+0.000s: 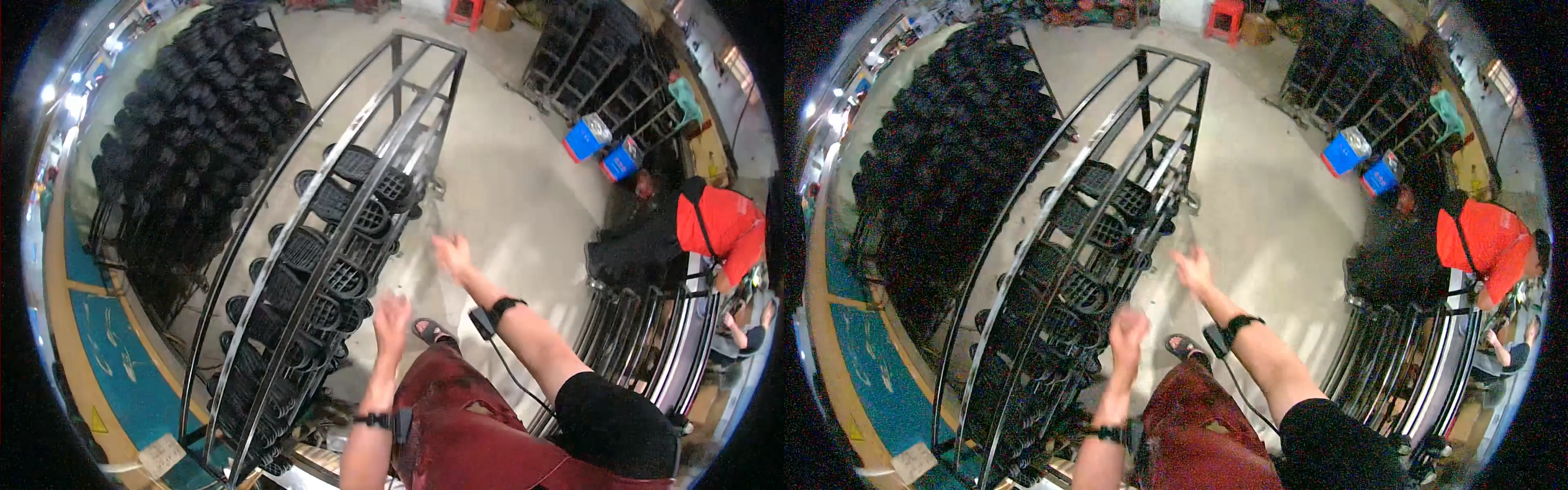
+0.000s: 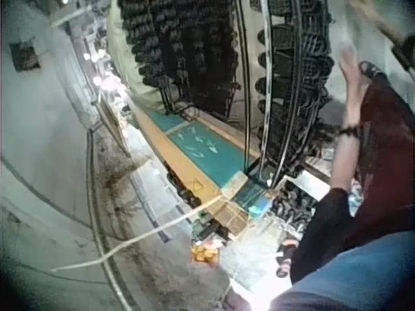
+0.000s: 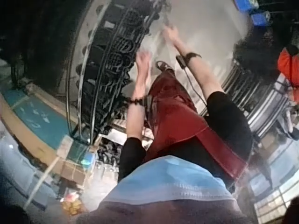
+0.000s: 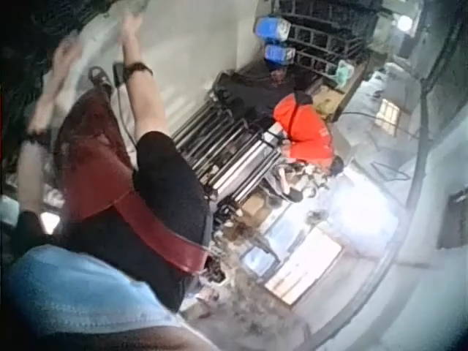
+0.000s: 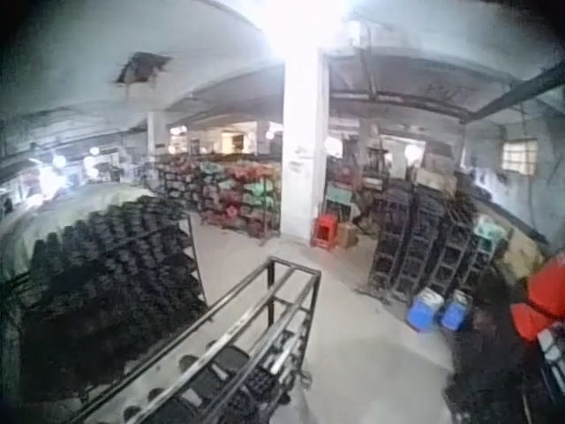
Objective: Applying glue or finishing agent to the edge of shoe soles and uppers on a production line.
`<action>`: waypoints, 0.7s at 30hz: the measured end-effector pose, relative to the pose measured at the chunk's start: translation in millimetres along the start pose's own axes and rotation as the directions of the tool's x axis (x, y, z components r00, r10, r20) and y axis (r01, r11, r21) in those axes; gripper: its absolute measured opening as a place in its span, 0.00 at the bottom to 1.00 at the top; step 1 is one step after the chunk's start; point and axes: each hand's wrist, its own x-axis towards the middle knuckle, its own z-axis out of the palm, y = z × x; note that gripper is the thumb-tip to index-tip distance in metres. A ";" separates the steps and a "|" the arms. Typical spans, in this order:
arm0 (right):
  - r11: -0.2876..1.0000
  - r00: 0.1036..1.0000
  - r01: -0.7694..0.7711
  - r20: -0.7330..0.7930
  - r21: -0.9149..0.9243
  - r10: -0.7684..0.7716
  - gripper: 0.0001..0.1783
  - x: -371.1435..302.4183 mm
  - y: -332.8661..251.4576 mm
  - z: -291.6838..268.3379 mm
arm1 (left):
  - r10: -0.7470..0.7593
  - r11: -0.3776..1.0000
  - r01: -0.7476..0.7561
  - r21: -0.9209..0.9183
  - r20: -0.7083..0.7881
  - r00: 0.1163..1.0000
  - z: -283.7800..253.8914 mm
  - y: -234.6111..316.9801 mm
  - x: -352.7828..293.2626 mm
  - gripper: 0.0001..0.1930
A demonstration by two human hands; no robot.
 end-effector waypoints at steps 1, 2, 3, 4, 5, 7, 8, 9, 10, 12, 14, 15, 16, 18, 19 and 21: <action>0.994 0.997 0.073 -0.026 0.085 -0.071 0.63 14.5 -41.8 29.7 | -0.116 0.965 0.071 -0.252 -0.168 0.979 34.1 32.1 45.1 0.41; 0.984 0.989 0.145 -0.001 0.101 -0.146 0.63 24.2 -74.8 54.6 | -0.291 0.930 0.235 -0.281 -0.175 0.941 48.6 74.0 86.9 0.50; 0.967 0.973 0.225 0.032 0.120 -0.230 0.63 37.4 -101.5 73.7 | -0.321 0.917 0.224 -0.330 -0.278 0.905 57.6 97.6 121.2 0.53; 0.985 0.981 0.165 0.096 0.044 -0.169 0.56 56.0 -117.9 83.0 | -0.402 0.884 0.219 -0.413 -0.431 0.808 67.8 99.5 155.5 0.55; 0.994 0.985 0.098 0.148 -0.043 -0.091 0.48 70.5 -119.6 91.9 | -0.410 0.866 0.207 -0.455 -0.409 0.816 72.8 101.6 175.7 0.46; 0.958 0.863 0.253 0.415 0.135 -0.287 0.46 100.6 -108.6 89.0 | -0.441 0.823 0.242 -0.515 -0.310 0.842 70.2 77.4 210.9 0.29; 0.866 0.808 0.421 0.322 0.270 -0.493 0.34 118.2 -105.0 86.9 | -0.386 0.823 0.213 -0.527 -0.242 0.890 82.6 61.1 217.2 0.30; 0.965 0.908 0.260 0.348 -0.030 -0.233 0.32 100.5 -104.4 108.1 | -0.417 0.909 0.332 -0.254 -0.502 0.758 58.8 46.9 207.2 0.31; 0.983 0.942 0.176 0.299 -0.053 -0.153 0.36 112.1 -91.4 62.2 | -0.131 0.985 0.073 -0.155 -0.407 0.904 97.3 62.8 175.9 0.33; 0.986 0.945 0.156 0.300 -0.055 -0.133 0.48 52.6 -89.3 70.8 | -0.024 0.922 0.209 0.327 -0.491 0.871 70.2 28.9 118.8 0.34; 0.995 0.981 0.089 0.175 -0.042 -0.080 0.49 15.6 -65.6 47.4 | -0.240 0.971 0.240 -0.025 -0.168 0.956 56.8 13.3 47.8 0.38; 0.996 0.978 0.067 0.199 -0.056 -0.055 0.50 6.4 -50.5 47.4 | -0.205 0.978 0.206 -0.019 -0.211 0.956 45.6 10.0 19.0 0.40; 0.999 0.978 0.020 0.207 -0.039 -0.011 0.46 7.8 -41.5 33.9 | -0.269 0.958 0.284 0.043 -0.210 0.940 37.8 24.0 -4.1 0.33; 0.994 0.930 -0.073 0.353 -0.087 0.099 0.35 14.0 -12.6 35.0 | -0.246 0.967 0.255 0.008 -0.243 0.938 -8.5 6.0 -51.4 0.28; 0.982 0.881 -0.095 0.445 -0.165 0.160 0.30 22.6 -3.8 39.3 | -0.235 0.971 0.238 -0.015 -0.221 0.946 -27.3 4.0 -66.5 0.23; 0.796 0.804 -0.023 0.462 -0.605 0.374 0.22 -16.9 -0.8 36.9 | -0.357 0.928 0.313 -0.203 -0.243 0.902 -52.7 23.7 -115.2 0.14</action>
